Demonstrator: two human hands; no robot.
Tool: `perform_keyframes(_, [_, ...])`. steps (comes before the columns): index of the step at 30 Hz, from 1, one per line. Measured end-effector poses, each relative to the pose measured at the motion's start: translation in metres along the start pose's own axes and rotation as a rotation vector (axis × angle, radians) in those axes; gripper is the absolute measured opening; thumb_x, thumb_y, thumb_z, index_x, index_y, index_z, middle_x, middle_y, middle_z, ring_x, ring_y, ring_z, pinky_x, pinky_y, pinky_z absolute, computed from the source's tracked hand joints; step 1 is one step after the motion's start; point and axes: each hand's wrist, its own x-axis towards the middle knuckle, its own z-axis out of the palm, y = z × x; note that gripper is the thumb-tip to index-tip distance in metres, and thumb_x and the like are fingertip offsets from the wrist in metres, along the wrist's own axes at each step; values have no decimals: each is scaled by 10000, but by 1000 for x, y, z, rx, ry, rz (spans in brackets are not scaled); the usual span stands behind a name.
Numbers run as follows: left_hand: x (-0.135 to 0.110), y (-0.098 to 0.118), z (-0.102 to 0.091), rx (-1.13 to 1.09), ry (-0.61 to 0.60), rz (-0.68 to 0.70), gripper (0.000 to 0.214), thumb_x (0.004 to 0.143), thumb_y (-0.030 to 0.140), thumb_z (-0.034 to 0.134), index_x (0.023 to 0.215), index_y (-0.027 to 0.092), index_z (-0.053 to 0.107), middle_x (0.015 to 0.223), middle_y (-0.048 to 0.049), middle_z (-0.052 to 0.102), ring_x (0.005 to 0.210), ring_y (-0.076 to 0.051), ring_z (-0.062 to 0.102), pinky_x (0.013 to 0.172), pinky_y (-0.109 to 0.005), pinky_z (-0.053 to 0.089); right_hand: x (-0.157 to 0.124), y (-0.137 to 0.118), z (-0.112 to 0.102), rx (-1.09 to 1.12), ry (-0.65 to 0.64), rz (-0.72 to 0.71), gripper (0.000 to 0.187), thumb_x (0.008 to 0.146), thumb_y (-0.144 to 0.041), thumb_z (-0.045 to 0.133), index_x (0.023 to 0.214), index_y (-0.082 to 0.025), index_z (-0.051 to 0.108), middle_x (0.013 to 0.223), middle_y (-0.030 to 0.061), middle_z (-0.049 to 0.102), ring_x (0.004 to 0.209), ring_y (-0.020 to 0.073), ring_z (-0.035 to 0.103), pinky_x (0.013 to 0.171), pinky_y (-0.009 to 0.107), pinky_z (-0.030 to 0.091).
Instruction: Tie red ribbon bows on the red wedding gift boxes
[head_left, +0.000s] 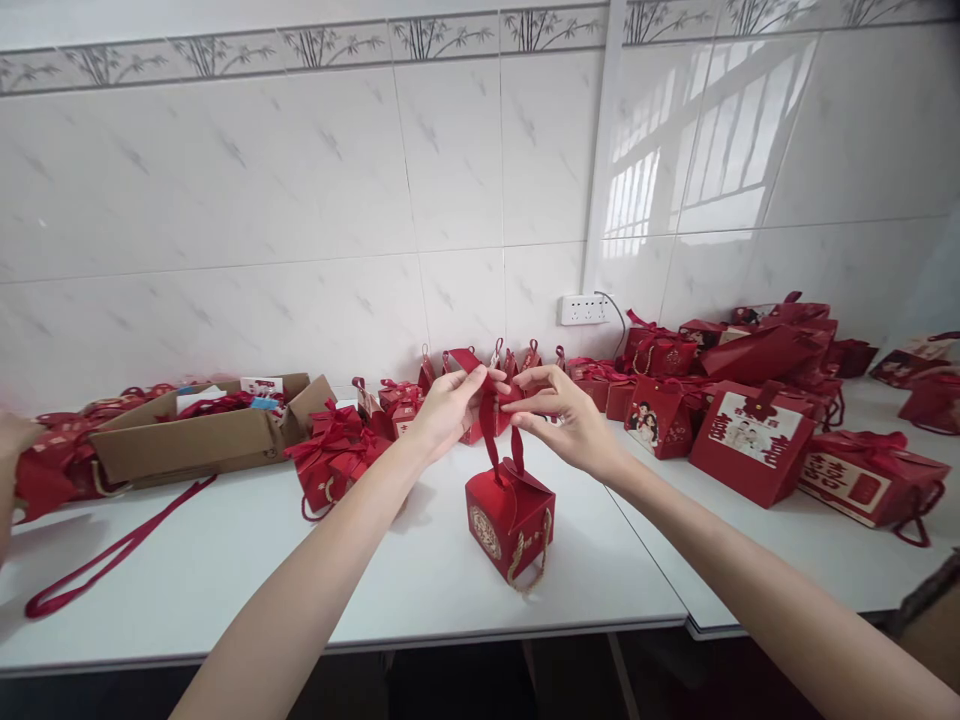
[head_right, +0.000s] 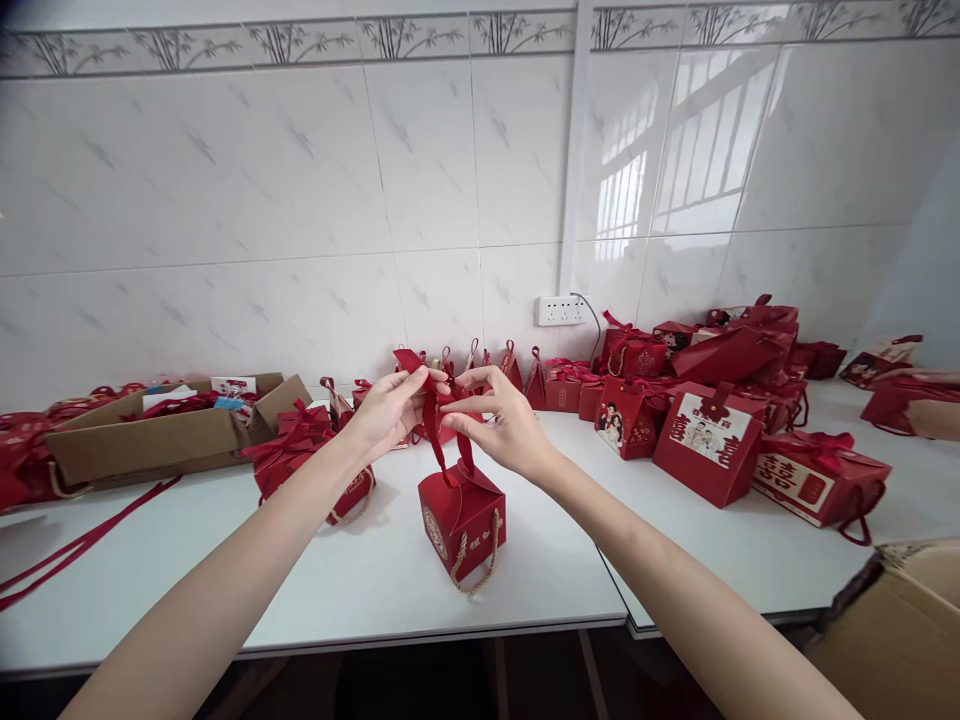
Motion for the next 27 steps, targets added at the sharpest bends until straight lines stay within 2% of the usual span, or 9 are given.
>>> perform_keyframes(3, [1,-2,-3,230,-19,160,332,817,434,570,855,127,689,773,-69,679,707,-140,609,686,-252,480,2,4,-2,163,-26,134,314,834,-490,542,772,-230,707,1076,74,575,1062,232,539,876,376,452])
perform_keyframes(5, [-1,0,-2,407,-35,255,384,826,475,537,879,131,700,772,-69,688,706,-146,609,691,-250,469,7,8,-2,321,-66,245,272,777,-471,626,857,-213,656,1052,70,589,1019,216,566,842,353,471])
perform_keyframes(8, [-5,6,2,595,-62,345,425,850,498,482,900,143,710,767,-67,699,668,-146,601,662,-247,455,16,12,0,493,-213,346,365,663,-358,752,938,-196,576,925,28,614,889,172,600,805,322,479])
perform_keyframes(10, [-8,10,5,672,-77,383,427,858,496,469,902,150,715,761,-64,700,634,-145,594,622,-245,443,19,11,1,502,-284,356,274,662,-302,740,826,-180,557,784,-12,584,783,138,590,747,282,474])
perform_keyframes(13, [-12,11,5,748,-95,422,390,873,452,464,901,158,719,766,-63,700,631,-146,599,593,-236,430,21,7,2,389,-290,332,161,710,-245,651,691,-180,505,687,-39,511,636,99,548,614,229,452])
perform_keyframes(19, [-13,6,1,823,-113,481,337,878,398,476,858,178,731,729,-53,675,745,-167,632,708,-235,447,18,-3,7,-100,-208,269,84,716,-140,535,708,-208,485,525,-72,474,367,76,448,404,200,343])
perform_keyframes(21, [-13,6,0,836,-98,484,358,875,426,476,859,176,732,611,-34,619,733,-174,628,708,-242,449,18,-5,10,-194,-209,256,81,752,-130,499,728,-206,499,471,-70,498,351,86,455,417,205,344])
perform_keyframes(24, [-12,5,-2,864,-104,508,404,886,449,446,886,155,723,520,-12,542,729,-181,622,700,-257,453,18,-4,12,-254,-184,226,114,774,-111,489,732,-184,565,545,-26,601,458,108,529,494,220,382])
perform_keyframes(27, [-12,4,-4,851,-99,489,433,881,479,443,881,145,718,508,-13,541,741,-186,626,690,-267,461,18,-2,10,-166,-171,236,106,775,-176,552,737,-165,650,648,2,655,591,135,584,585,245,436])
